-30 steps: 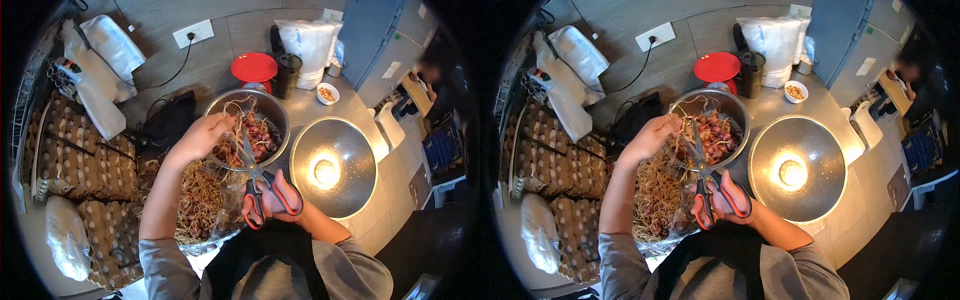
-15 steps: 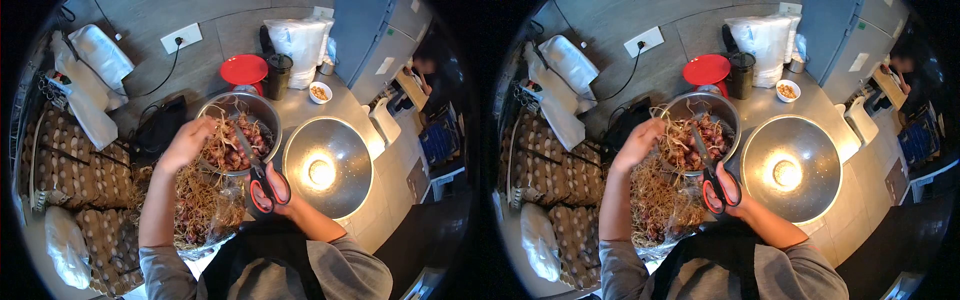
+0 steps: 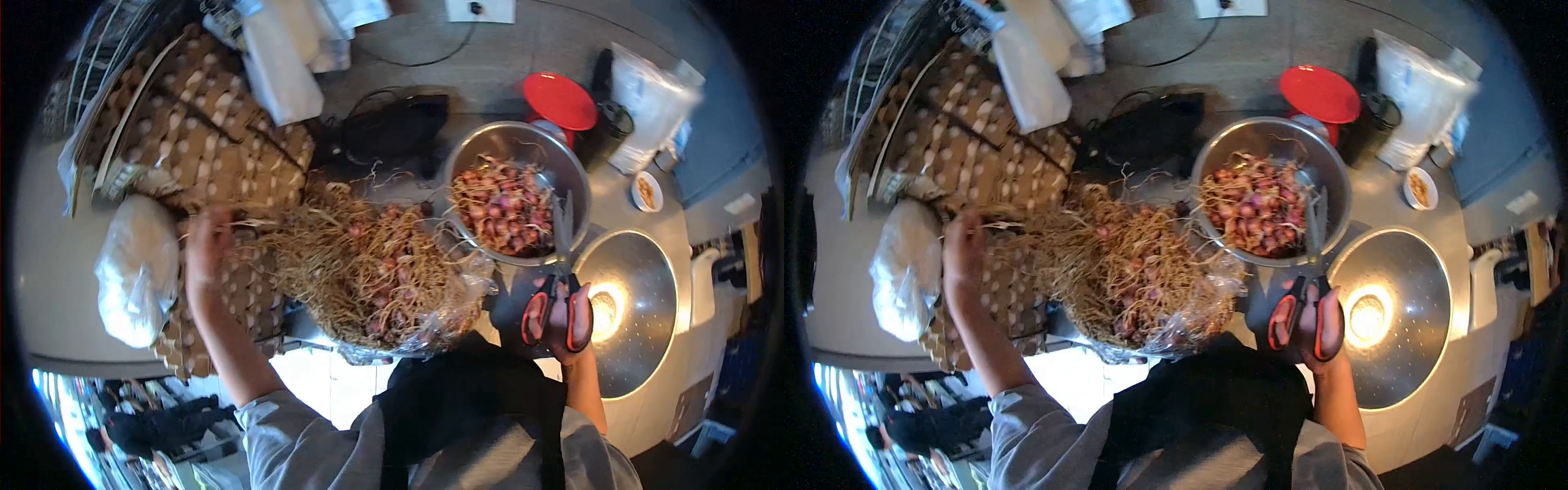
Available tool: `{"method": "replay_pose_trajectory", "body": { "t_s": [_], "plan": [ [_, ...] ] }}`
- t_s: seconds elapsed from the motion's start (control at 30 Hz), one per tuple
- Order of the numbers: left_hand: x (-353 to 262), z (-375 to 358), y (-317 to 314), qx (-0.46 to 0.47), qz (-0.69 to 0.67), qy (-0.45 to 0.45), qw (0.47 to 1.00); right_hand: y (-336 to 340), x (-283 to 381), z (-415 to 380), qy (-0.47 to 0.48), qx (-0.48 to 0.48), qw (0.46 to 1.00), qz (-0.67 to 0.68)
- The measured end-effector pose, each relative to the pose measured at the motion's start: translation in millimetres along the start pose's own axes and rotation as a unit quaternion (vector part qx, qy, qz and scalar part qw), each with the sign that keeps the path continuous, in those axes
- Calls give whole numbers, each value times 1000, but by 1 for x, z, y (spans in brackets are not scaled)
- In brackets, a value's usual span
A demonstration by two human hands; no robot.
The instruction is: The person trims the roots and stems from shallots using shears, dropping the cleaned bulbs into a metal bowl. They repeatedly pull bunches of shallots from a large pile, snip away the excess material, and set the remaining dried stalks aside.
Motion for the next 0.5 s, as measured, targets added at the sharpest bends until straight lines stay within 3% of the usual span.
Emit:
{"method": "replay_pose_trajectory", "body": {
  "t_s": [0.03, 0.07, 0.17, 0.27, 0.3, 0.4, 0.43, 0.5],
  "plan": [
    [19, -13, -15, 38, -194, 186, 962, -1, -2, 2, -3, 6, 1000, -6],
    [27, -33, -36, 66, -376, 355, 853, -1, -3, 4, -4, 13, 1000, -11],
    [8, -23, -36, 83, -469, 387, 789, -19, -8, 4, -31, 68, 997, -23],
    [-27, 9, -25, 32, -485, 338, 806, -47, -14, 2, -36, 156, 986, -56],
    [-41, 17, -21, 49, -468, 343, 813, -55, -19, 0, -49, 193, 977, -70],
    [-100, 52, -14, 119, -507, 238, 820, -66, -40, -3, -115, 250, 958, -85],
    [-118, 58, -8, 64, -488, 289, 821, -75, -41, -4, -123, 261, 951, -108],
    [-148, 79, -9, 145, -513, 195, 823, -86, -52, -6, -165, 301, 932, -115]
  ]
}}
Point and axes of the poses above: each hand's wrist, its own z-axis towards the middle knuckle, its own y-axis out of the back of the hand, x = y × z, the point moved 8 cm from there along z, towards the middle knuckle, and after that the axes turned 2 degrees about x, right-handed, at the moved point
